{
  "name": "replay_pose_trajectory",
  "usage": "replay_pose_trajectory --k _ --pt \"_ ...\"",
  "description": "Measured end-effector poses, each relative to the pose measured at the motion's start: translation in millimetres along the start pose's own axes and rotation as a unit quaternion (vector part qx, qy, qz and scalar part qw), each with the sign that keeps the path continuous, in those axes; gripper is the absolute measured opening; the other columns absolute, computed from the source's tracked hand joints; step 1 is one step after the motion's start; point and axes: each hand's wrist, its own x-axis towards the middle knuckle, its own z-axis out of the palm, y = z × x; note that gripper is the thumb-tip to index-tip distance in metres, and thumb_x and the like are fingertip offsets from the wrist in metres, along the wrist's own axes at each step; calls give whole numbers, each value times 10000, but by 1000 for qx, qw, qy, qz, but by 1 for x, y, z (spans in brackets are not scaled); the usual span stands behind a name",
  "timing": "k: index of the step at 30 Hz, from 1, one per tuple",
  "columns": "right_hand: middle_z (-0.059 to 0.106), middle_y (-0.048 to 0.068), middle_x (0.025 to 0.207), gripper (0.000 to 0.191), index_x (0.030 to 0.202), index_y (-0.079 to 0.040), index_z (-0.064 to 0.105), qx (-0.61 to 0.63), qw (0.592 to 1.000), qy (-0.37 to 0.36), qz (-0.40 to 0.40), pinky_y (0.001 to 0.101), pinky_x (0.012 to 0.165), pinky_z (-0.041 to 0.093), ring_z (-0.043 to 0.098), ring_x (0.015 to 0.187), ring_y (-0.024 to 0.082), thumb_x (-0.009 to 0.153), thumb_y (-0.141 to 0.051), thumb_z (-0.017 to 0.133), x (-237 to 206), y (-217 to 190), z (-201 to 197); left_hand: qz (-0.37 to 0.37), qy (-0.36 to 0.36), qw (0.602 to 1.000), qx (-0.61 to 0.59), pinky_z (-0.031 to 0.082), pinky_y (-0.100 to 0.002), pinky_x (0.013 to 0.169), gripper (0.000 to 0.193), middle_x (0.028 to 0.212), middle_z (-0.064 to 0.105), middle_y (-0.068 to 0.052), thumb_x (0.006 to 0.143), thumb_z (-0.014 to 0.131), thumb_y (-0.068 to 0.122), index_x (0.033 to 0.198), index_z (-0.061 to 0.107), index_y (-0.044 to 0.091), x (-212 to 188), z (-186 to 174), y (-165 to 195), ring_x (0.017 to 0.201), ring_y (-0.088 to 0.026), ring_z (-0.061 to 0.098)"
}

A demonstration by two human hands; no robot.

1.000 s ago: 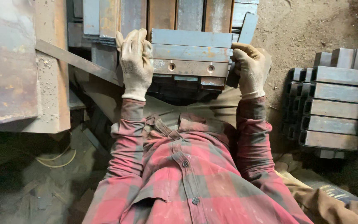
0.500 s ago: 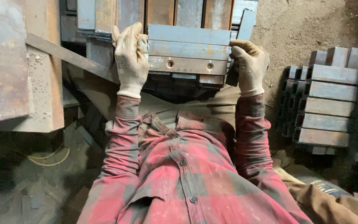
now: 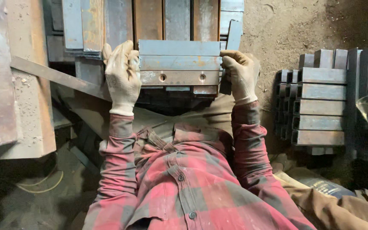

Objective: The person sits on the ground and stacks flat metal bars and plates onto a slotted pallet frame, picking up bars one at a time and aligning them side by side to build up layers of the stack.

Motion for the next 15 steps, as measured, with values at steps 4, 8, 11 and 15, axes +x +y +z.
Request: replay_pose_trajectory --k 4,8,11,15 --pt "610 -34 826 166 1092 -19 763 -11 997 19 -74 178 512 372 506 619 14 968 -92 681 -10 3 -1 -11 7 1000 -26 424 -519 1184 267 1071 742 -102 1009 648 92 1266 659 24 4 -10 8 1078 -317 703" --pt "564 -25 764 157 1128 -21 721 106 989 67 -72 190 485 308 430 563 18 999 -86 659 -25 21 -20 15 86 993 84 520 -438 982 182 1098 705 -99 1035 693 127 1206 670 69 24 -33 -2 1042 -298 660" --pt "539 -41 713 161 1120 -26 722 134 975 163 -62 194 444 275 395 507 16 982 -84 663 -38 48 -41 30 118 945 304 508 -422 920 381 1140 674 -155 929 701 203 1231 615 -13 62 -51 -34 1063 -299 623" --pt "594 -36 716 156 1091 -37 710 114 968 223 -13 196 440 317 455 504 21 955 -93 657 -43 74 -68 -76 43 923 375 526 -492 837 424 1052 690 -177 929 765 389 1105 648 22 100 -55 -70 961 -359 648"
